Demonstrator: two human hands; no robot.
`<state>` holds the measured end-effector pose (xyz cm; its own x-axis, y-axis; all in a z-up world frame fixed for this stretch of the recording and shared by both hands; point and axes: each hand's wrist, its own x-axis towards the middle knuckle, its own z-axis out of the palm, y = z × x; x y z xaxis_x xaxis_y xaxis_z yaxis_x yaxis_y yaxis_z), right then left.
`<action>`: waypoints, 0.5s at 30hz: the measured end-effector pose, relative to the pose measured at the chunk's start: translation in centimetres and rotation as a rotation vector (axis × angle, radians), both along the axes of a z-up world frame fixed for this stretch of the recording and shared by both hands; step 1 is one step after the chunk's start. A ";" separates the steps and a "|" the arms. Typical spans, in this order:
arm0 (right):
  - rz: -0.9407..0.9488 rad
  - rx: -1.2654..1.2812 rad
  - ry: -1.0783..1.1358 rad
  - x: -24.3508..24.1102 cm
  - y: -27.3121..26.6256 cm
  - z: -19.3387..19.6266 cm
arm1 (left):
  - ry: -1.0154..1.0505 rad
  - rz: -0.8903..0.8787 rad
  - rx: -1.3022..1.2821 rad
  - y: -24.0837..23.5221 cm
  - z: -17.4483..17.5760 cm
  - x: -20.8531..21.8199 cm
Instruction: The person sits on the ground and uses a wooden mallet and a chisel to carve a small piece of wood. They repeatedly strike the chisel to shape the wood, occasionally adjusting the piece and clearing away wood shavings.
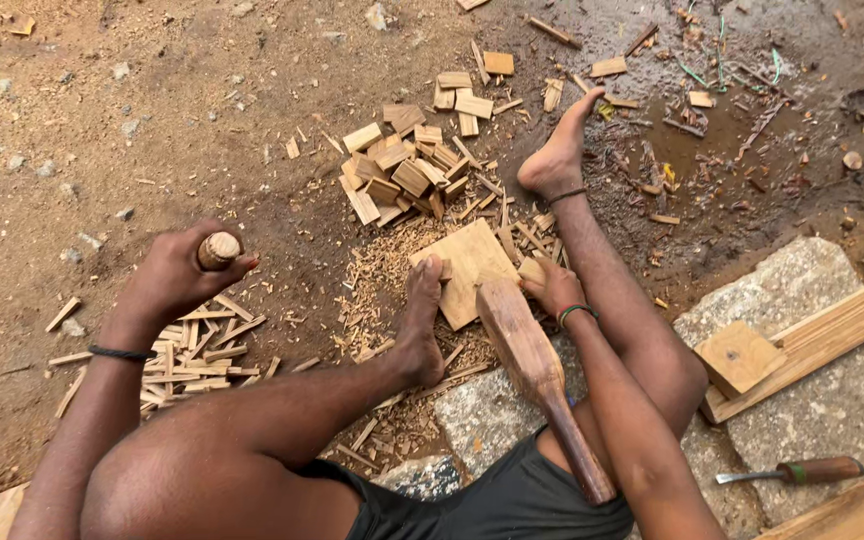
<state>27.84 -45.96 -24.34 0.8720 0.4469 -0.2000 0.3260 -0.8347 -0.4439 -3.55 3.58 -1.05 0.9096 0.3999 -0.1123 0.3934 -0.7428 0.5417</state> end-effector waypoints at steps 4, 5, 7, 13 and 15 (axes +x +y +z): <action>-0.158 -0.062 0.069 1.0 3.8 2.6 | 0.101 0.032 -0.024 -0.5 -0.6 0.0; -0.056 -0.145 0.092 1.2 5.4 3.6 | 0.110 0.033 -0.031 -0.3 -0.3 0.1; 0.147 -0.310 0.138 0.9 8.0 5.8 | 0.124 0.023 -0.047 -0.6 0.0 0.2; 0.376 -0.864 0.229 0.6 13.4 6.5 | 0.255 0.038 -0.042 -0.5 -0.5 0.4; 0.466 -0.885 0.102 0.9 13.4 3.7 | 0.236 0.003 -0.065 -0.5 -1.0 0.5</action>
<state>28.70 -32.59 -20.68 0.6080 0.3937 -0.6895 0.6993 -0.6767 0.2303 -3.02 3.03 -2.08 0.8542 0.3873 -0.3469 0.5166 -0.7084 0.4810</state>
